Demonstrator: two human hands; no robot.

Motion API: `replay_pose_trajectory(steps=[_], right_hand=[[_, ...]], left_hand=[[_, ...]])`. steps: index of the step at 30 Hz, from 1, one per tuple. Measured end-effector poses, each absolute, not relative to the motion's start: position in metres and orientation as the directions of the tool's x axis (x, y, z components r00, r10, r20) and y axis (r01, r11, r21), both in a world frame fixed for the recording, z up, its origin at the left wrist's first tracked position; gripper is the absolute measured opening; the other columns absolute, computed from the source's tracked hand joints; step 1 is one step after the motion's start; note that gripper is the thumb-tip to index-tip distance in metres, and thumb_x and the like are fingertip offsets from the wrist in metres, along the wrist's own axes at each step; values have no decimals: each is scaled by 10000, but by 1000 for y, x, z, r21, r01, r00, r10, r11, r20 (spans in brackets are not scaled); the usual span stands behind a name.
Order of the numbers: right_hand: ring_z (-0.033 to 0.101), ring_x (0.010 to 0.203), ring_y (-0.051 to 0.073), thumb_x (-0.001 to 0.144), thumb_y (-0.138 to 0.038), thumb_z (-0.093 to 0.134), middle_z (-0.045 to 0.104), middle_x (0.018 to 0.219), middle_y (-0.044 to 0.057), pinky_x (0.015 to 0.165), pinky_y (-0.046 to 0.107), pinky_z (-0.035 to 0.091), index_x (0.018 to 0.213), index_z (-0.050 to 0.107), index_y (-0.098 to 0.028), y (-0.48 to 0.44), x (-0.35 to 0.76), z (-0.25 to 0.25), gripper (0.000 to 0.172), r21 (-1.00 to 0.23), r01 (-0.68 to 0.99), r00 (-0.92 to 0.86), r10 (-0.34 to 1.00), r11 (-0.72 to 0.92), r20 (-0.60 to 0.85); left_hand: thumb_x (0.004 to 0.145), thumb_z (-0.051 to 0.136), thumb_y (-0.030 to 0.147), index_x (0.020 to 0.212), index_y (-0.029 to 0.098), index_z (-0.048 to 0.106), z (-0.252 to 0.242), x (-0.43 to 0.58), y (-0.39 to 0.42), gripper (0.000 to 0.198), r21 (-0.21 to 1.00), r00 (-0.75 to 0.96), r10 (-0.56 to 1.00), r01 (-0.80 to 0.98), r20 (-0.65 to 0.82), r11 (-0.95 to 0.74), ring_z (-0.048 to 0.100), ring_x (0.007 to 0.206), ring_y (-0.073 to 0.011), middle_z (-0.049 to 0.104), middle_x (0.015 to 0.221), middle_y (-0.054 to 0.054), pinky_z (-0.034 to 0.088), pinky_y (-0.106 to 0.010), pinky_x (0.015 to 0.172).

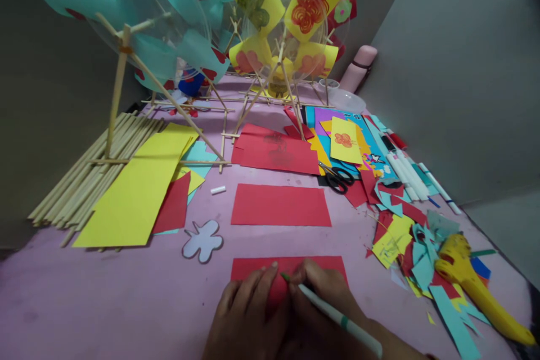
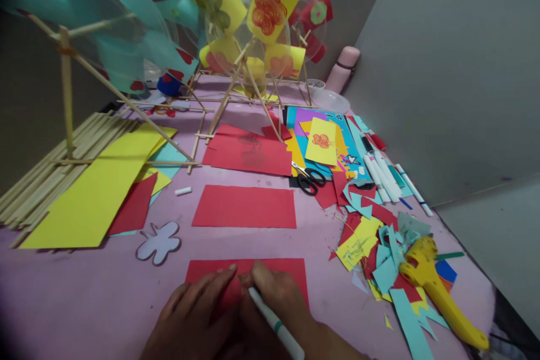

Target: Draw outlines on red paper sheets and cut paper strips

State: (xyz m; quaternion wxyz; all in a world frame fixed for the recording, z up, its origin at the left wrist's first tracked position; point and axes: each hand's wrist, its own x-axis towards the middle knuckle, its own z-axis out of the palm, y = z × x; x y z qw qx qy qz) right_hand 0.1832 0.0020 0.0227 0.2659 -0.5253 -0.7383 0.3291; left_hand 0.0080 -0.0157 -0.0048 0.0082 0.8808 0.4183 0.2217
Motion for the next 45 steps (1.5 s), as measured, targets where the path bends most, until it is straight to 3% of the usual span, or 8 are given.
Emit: replay_pose_trajectory(steps=[5,18,27,34,45], right_hand=[[518,452,107,858,-200,395,574,551,-35,434,189,358,736,398,-232,2,185,23,126,-755,624,-278,960,199,23],[469,432,106,838,-236,422,523,520,-49,412,199,317,716,401,-233,1,183,25,124,-806,581,-210,977,109,-20],[297,421,84,795,-349,531,358,484,-93,411,197,235,665,416,-224,-3,188,33,214,-934,261,33,970,-243,-243],[308,435,89,815,-311,495,349,504,-90,409,201,233,692,427,-221,-2,188,30,166,-920,378,-58,989,-107,-139],[422,435,92,851,-224,456,448,525,-81,411,186,293,741,418,-227,2,191,21,117,-885,461,-165,986,66,-12]], left_hand=[[956,292,483,1142,278,591,-5,7,-16,407,183,556,736,736,385,-652,516,1065,-255,583,1229,-77,353,-401,860],[951,323,479,1159,287,587,-5,6,-16,387,163,558,735,743,385,-649,525,1053,-253,592,1230,-74,366,-396,857],[950,351,457,1072,313,611,2,7,-15,322,151,561,723,738,403,-657,532,1031,-259,605,1191,-79,369,-400,832],[903,435,498,1209,178,551,5,3,-8,458,42,630,671,716,390,-697,555,986,-245,646,1157,-83,364,-374,824],[887,446,542,1212,185,558,5,3,-6,496,24,642,661,710,389,-704,547,991,-228,657,1144,-64,360,-347,823]])
